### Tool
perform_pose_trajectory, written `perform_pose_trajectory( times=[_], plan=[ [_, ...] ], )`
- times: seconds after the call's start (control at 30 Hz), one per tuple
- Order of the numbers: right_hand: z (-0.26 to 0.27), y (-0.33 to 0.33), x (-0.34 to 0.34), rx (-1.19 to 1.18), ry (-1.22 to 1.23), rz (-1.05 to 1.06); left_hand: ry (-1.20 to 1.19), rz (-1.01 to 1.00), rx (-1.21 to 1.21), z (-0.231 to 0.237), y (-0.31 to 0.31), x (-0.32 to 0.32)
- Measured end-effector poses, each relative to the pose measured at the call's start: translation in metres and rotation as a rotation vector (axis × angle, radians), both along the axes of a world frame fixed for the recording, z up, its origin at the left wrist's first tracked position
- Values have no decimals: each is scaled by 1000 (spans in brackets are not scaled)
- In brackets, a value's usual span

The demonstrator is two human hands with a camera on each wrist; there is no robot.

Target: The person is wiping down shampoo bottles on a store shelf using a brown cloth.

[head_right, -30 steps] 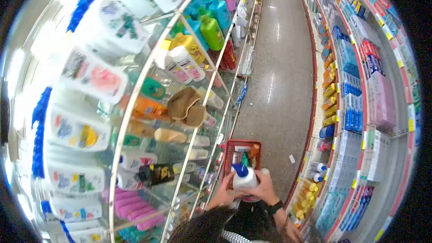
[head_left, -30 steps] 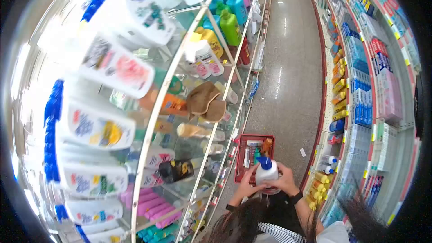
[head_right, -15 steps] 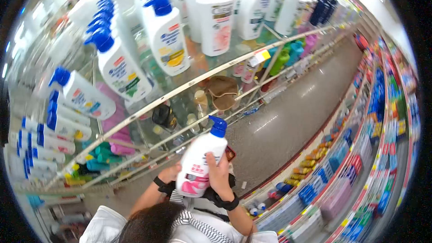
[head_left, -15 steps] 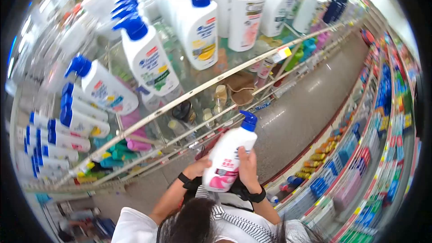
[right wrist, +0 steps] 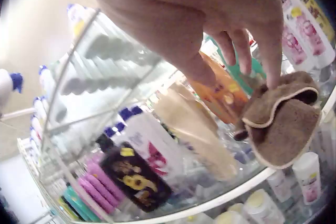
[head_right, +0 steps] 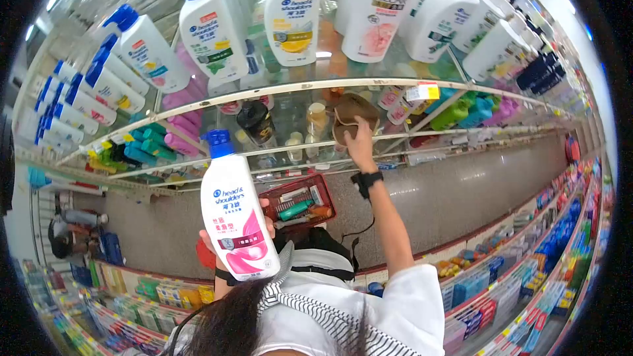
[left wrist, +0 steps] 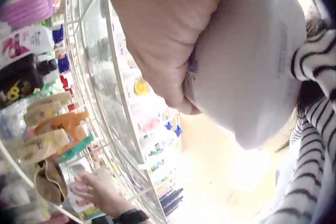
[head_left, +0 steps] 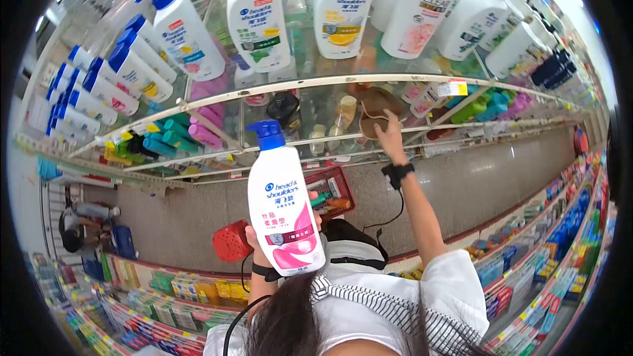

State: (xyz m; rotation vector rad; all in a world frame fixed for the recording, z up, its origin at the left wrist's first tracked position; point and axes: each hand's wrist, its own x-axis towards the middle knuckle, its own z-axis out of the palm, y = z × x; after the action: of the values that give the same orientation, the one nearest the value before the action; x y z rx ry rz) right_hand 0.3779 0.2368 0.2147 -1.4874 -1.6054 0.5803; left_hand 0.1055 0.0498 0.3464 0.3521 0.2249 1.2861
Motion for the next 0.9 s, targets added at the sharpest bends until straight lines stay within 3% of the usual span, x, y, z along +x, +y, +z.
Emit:
perform_pose_trajectory(
  times=[0.03,0.07,0.13,0.17,0.23,0.4,0.47,0.5,0.57,0.6,0.63,0.67,0.7,0.77,0.8,0.9],
  plan=[
    [-33,27,11,122,-178,-9,24,75,-9,1,-6,1],
    [-46,46,14,124,-172,18,28,102,-9,0,-11,3],
    [-62,74,11,71,-487,-100,-10,134,-6,0,-19,5],
    [-68,83,12,79,-475,-77,1,159,-2,-2,-22,6],
    [-76,95,12,-186,-695,-23,-68,160,5,-8,-28,11],
    [-93,95,23,120,-757,-63,24,170,-71,-5,-33,19],
    [-95,90,34,225,-504,-99,-1,135,-85,-8,-32,23],
    [-84,80,33,216,-508,-96,2,122,-117,-3,-30,27],
    [-36,60,27,100,-449,-331,-49,39,-51,-7,-27,26],
    [-28,52,31,291,-356,-313,-47,27,-53,-6,-25,26],
    [-6,37,30,282,-360,-311,-46,17,-60,-4,-24,29],
    [25,18,24,278,-173,-324,114,65,-98,2,-22,32],
    [48,3,23,273,14,-337,88,22,-77,1,-19,33],
    [65,-20,40,6,464,-113,119,24,-57,-2,-16,35],
    [102,-46,28,-151,727,-21,119,-20,-56,-2,-16,35],
    [172,-103,3,-249,900,3,151,-61,-102,-5,-19,41]
  ],
)
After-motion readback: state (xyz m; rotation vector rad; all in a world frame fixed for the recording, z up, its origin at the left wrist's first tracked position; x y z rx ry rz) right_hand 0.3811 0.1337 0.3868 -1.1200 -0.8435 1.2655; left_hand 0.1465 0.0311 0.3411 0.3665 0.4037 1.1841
